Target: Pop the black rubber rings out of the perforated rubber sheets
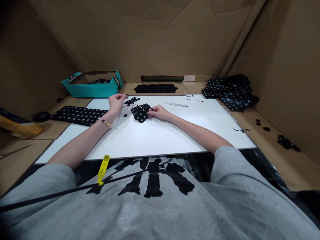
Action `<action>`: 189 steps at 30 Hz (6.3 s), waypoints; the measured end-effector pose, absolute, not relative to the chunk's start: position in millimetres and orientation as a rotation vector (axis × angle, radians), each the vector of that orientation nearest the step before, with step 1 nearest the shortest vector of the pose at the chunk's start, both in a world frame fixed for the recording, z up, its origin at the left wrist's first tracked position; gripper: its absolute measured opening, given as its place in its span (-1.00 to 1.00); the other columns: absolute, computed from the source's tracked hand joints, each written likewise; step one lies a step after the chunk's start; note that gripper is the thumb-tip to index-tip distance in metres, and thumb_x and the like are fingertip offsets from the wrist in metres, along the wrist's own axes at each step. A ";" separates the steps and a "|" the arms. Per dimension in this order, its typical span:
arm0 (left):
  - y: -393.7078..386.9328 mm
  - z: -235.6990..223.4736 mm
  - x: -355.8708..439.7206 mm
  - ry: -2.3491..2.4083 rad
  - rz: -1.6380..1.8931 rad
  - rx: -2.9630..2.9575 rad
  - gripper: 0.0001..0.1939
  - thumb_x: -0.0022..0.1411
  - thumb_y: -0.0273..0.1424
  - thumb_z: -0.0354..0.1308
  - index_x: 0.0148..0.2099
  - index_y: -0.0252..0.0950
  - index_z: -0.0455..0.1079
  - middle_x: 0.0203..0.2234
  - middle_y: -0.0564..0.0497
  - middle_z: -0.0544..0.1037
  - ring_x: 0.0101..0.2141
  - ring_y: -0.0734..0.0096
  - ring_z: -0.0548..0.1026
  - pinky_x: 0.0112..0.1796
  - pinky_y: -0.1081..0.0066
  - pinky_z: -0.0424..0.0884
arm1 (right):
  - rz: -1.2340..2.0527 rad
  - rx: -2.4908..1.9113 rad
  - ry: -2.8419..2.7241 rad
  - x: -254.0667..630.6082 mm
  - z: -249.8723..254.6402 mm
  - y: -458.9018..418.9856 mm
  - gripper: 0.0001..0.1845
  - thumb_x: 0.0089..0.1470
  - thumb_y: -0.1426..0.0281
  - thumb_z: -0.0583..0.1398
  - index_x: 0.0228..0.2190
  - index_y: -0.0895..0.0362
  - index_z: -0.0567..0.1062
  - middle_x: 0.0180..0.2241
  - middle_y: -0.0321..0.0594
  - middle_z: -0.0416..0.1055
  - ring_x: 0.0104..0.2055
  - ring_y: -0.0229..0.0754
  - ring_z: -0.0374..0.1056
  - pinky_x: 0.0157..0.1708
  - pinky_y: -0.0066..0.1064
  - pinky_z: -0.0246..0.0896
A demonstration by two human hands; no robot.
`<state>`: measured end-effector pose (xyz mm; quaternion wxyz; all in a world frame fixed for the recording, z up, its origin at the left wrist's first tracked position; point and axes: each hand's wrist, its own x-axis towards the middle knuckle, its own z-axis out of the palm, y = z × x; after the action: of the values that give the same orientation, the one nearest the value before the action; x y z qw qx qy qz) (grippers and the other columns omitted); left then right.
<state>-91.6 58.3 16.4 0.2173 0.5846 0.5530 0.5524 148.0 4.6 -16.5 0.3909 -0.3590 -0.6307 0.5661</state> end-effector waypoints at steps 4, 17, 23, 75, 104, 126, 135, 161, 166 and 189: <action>69.3 19.4 -119.1 1.666 1.433 1.751 -0.89 0.02 -0.36 0.25 -0.41 -0.30 0.53 -0.37 -0.11 0.61 -0.26 0.19 0.51 -0.11 0.29 0.37 | 1.450 -0.876 -1.607 149.3 -16.0 2.9 -0.61 -0.26 0.17 0.43 -0.51 0.22 0.51 -0.48 -0.18 0.54 -0.42 -0.26 0.39 -0.37 -0.44 0.27; 13.6 31.8 -73.2 1.026 1.022 2.540 -0.73 0.21 -0.17 0.18 -0.20 -0.23 0.57 -0.24 -0.09 0.62 -0.13 0.15 0.47 0.03 0.17 0.26 | 1.334 -0.829 -1.659 152.5 -21.1 8.5 -0.59 -0.13 0.14 0.36 -0.39 0.25 0.59 -0.44 -0.19 0.56 -0.49 -0.31 0.29 -0.42 -0.45 0.21; -5.9 23.2 -58.3 1.042 0.984 2.528 -0.70 0.12 -0.14 0.28 -0.22 -0.25 0.58 -0.31 -0.06 0.64 -0.21 0.17 0.48 -0.12 0.23 0.36 | 1.299 -0.770 -1.697 151.7 -16.9 3.2 -0.62 -0.12 0.15 0.35 -0.40 0.25 0.59 -0.52 -0.28 0.48 -0.49 -0.33 0.24 -0.43 -0.47 0.15; 24.4 29.8 -89.0 1.163 0.927 2.504 -0.68 0.15 -0.14 0.20 -0.16 -0.23 0.55 -0.24 -0.07 0.62 -0.21 0.16 0.51 -0.13 0.26 0.36 | 1.380 -0.815 -1.613 140.4 -17.8 1.1 -0.84 -0.15 0.37 0.26 -0.45 0.19 0.47 -0.48 -0.32 0.43 -0.47 -0.32 0.24 -0.43 -0.46 0.15; -11.8 27.9 -63.7 1.117 0.912 2.522 -0.79 0.14 -0.18 0.25 -0.32 -0.21 0.51 -0.45 -0.02 0.57 -0.25 0.16 0.37 -0.22 0.22 0.30 | 1.316 -0.878 -1.679 141.5 -11.8 0.9 -0.59 -0.17 0.10 0.35 -0.48 0.21 0.47 -0.56 -0.33 0.38 -0.47 -0.31 0.20 -0.39 -0.43 0.09; -4.0 33.0 -71.8 1.053 0.985 2.584 -0.73 0.16 -0.16 0.24 -0.20 -0.22 0.51 -0.26 -0.04 0.61 -0.17 0.14 0.38 -0.10 0.20 0.28 | 1.476 -0.826 -1.366 130.0 -18.1 -3.3 -0.47 -0.27 0.00 0.40 -0.50 0.17 0.40 -0.56 -0.34 0.37 -0.46 -0.30 0.23 -0.38 -0.42 0.14; -16.5 31.6 -65.3 1.037 1.011 2.650 -0.79 0.22 -0.22 0.20 -0.21 -0.24 0.51 -0.34 -0.05 0.59 -0.22 0.17 0.36 -0.15 0.21 0.31 | 1.421 -0.845 -1.448 135.2 -10.7 -8.1 -0.53 -0.22 0.07 0.40 -0.46 0.17 0.42 -0.51 -0.31 0.40 -0.44 -0.29 0.25 -0.34 -0.40 0.19; -3.5 19.3 -59.3 1.151 0.849 2.002 -0.67 0.11 -0.18 0.15 -0.36 -0.33 0.59 -0.42 -0.03 0.64 -0.36 0.25 0.50 -0.30 0.38 0.35 | 1.400 -0.841 -1.478 134.4 -20.5 -5.1 -0.57 -0.18 0.08 0.37 -0.44 0.17 0.45 -0.52 -0.32 0.43 -0.46 -0.29 0.29 -0.40 -0.46 0.16; -0.8 10.0 -55.4 1.195 0.919 1.788 -0.70 0.08 -0.19 0.17 -0.42 -0.33 0.55 -0.50 -0.03 0.60 -0.44 0.32 0.46 -0.41 0.41 0.31 | 1.371 -0.875 -1.452 131.2 -21.5 -4.3 -0.57 -0.19 0.09 0.37 -0.45 0.15 0.41 -0.53 -0.32 0.42 -0.49 -0.30 0.27 -0.42 -0.45 0.15; 44.9 23.3 -105.7 1.445 1.054 2.459 -0.72 0.14 -0.30 0.20 -0.11 -0.23 0.57 -0.11 -0.15 0.59 -0.03 0.00 0.38 0.06 0.09 0.18 | 1.882 -0.983 -0.750 133.3 2.1 -21.4 -0.75 -0.24 0.70 0.26 -0.47 0.18 0.43 -0.45 -0.20 0.48 -0.35 -0.23 0.42 -0.36 -0.45 0.42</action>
<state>-105.7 44.9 23.3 0.0505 0.8077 0.4745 0.3463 133.3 -21.4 2.1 0.4303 -0.3939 -0.3008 0.7545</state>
